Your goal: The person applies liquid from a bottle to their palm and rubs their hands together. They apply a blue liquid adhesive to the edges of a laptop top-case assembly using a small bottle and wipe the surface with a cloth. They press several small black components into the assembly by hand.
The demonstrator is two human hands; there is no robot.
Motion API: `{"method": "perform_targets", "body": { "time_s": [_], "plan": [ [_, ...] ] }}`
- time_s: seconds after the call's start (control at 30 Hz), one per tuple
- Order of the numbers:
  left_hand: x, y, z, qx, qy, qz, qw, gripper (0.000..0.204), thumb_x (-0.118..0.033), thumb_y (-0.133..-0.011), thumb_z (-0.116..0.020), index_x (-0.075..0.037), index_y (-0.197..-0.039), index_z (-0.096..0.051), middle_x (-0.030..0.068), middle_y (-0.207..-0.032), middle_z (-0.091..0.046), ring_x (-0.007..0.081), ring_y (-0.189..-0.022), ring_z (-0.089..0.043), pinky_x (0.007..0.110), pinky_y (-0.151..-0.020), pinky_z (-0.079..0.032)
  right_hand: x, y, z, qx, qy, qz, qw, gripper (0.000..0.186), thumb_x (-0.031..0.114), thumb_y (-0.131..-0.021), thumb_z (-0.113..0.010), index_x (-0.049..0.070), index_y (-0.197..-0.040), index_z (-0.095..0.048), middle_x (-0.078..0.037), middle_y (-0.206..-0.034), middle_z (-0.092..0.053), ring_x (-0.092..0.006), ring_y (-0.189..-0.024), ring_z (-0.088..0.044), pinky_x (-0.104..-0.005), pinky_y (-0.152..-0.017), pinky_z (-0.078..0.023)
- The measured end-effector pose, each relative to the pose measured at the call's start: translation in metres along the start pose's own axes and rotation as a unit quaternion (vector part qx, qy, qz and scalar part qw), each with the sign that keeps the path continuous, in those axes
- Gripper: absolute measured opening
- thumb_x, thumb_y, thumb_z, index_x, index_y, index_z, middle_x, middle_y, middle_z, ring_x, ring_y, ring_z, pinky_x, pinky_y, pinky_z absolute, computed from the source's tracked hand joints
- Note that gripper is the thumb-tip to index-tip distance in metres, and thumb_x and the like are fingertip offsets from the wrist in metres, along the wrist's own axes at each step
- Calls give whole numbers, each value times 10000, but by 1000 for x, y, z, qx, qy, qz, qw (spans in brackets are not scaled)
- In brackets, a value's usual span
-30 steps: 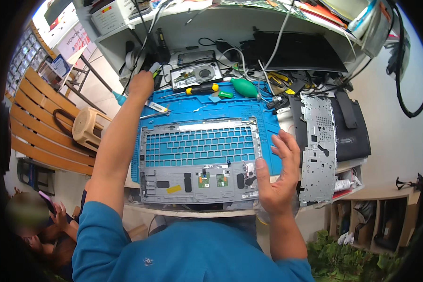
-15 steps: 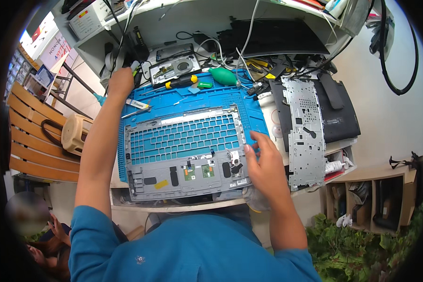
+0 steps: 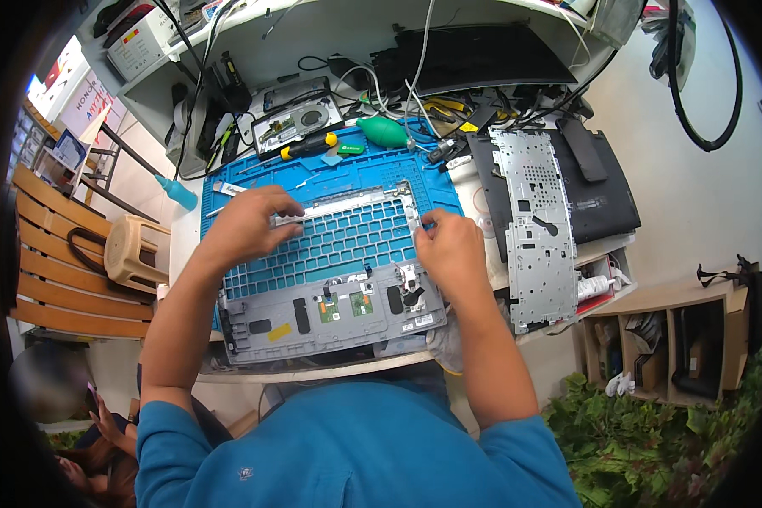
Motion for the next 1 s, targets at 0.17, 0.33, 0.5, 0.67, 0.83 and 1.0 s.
{"method": "perform_targets", "body": {
  "time_s": [0.17,0.33,0.5,0.67,0.83,1.0],
  "plan": [
    [-15,10,-7,-1,-22,-53,998,246,-235,-908,-897,-93,-1098,-831,106,-1169,-770,313,-1119,-747,414,-975,-599,3,0,9,-9,-72,-9,997,356,199,-888,-804,-48,-1144,-834,-162,-843,-803,-245,-733,-774,-375,-741,-615],
    [-33,25,-1,-28,-40,-82,995,436,-353,-846,-950,-77,-1155,-814,120,-1264,-767,334,-1181,-740,426,-1010,-602,-8,-10,6,16,-187,9,982,347,104,-921,-789,-101,-1201,-797,-62,-857,-761,-74,-717,-668,-246,-638,-518],
    [-94,77,6,12,-48,-182,982,664,-471,-793,-964,-19,-1239,-768,172,-1355,-713,369,-1253,-687,473,-1044,-575,-13,-19,3,37,-258,16,965,390,57,-940,-783,-98,-1296,-740,-30,-949,-737,-21,-722,-633,-204,-591,-481],
    [-118,125,-25,0,-123,-202,972,505,-257,-836,-894,-3,-1245,-740,174,-1328,-695,362,-1263,-677,438,-1057,-581,-6,-21,10,63,-298,0,953,426,50,-943,-782,-55,-1351,-719,-42,-1034,-720,-32,-735,-650,-207,-584,-492],
    [-110,148,-24,-75,-129,-223,963,441,-92,-830,-822,12,-1253,-753,166,-1239,-727,346,-1154,-739,391,-951,-632,7,-17,26,79,-354,-21,932,420,49,-942,-782,-34,-1350,-729,-56,-1058,-731,-49,-774,-677,-210,-615,-515],
    [-131,141,52,-210,-158,-237,935,344,16,-849,-805,1,-1190,-767,174,-1081,-772,337,-974,-806,399,-800,-665,8,-36,38,61,-379,6,924,344,180,-953,-797,-30,-1224,-804,19,-819,-712,-45,-711,-633,-205,-579,-480]
  ]
}}
Point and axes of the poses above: each hand's wrist, its own y-axis away from the middle knuckle, its own z-axis out of the back of the hand, x = y × z, the point moved 5 cm from there along -y, towards the middle knuckle
